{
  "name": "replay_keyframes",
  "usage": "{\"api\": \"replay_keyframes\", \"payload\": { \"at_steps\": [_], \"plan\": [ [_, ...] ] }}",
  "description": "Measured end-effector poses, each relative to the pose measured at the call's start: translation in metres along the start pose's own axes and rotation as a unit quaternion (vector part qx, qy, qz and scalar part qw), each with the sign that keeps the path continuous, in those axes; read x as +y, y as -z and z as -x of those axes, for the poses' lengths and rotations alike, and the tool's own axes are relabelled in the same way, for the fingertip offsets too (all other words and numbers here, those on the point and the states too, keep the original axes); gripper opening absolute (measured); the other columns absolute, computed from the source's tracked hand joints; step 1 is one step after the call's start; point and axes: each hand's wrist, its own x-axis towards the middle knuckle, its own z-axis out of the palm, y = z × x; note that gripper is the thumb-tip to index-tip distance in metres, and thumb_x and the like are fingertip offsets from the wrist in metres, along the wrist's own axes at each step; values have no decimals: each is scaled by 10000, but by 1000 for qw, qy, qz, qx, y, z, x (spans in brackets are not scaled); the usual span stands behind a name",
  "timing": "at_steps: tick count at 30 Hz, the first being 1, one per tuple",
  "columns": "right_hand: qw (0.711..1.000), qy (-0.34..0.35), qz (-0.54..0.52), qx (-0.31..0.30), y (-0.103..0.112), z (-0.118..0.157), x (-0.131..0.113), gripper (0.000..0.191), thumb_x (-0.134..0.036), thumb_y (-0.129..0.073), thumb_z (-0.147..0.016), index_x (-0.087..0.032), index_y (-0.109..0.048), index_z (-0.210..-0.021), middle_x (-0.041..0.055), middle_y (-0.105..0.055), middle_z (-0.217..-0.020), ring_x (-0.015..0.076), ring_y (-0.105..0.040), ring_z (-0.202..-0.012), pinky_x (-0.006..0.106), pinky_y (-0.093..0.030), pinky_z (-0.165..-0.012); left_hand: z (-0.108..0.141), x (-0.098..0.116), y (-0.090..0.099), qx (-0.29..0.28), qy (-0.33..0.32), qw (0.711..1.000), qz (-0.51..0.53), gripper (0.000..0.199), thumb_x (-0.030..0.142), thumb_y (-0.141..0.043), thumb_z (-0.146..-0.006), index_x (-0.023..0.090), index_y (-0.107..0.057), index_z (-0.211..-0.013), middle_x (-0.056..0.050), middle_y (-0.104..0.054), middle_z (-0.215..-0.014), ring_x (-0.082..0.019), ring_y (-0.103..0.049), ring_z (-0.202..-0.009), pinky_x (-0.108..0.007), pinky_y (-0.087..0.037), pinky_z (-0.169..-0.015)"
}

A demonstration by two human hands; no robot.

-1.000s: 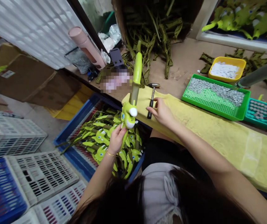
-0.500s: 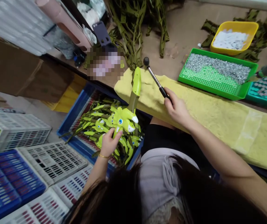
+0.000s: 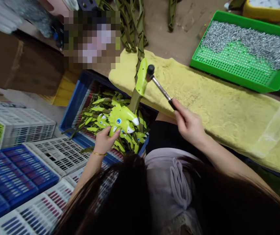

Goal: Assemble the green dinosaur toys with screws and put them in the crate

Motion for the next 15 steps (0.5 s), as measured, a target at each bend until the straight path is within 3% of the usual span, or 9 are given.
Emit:
{"api": "replay_keyframes", "payload": {
  "at_steps": [3, 7, 11, 15],
  "plan": [
    [999, -3, 10, 32, 21, -15, -2, 430, -298, -430, -951, -231, -534, -1362, 54, -626, -1314, 198, -655, -1113, 354, -567, -957, 0, -5, 5, -14, -12, 1000, 24, 370, 496, -552, -721, 217, -362, -570, 49, -325, -496, -107, -296, -500, -253, -281, -518],
    [999, -2, 42, 24, 40, -32, -9, 442, -340, -379, -977, -258, -487, -1399, 31, -587, -1365, 197, -623, -1171, 361, -535, -1001, 1, -8, 9, -42, -55, 998, 5, 398, 510, -585, -704, 215, -362, -557, 50, -321, -513, -105, -303, -504, -252, -297, -533],
    [997, -6, 61, 37, 32, -36, 0, 450, -345, -379, -977, -249, -483, -1404, 45, -571, -1385, 209, -621, -1168, 365, -526, -1009, -1, -12, 12, -50, -66, 996, -17, 422, 547, -563, -708, 218, -348, -556, 50, -311, -515, -108, -312, -504, -252, -299, -535],
    [997, -23, 67, 35, 25, -31, 13, 430, -311, -440, -943, -226, -551, -1350, 71, -648, -1279, 221, -687, -1012, 396, -585, -909, -5, -8, 13, -46, -69, 996, -16, 421, 540, -564, -721, 217, -349, -558, 54, -304, -509, -107, -314, -495, -256, -292, -537]
  ]
}}
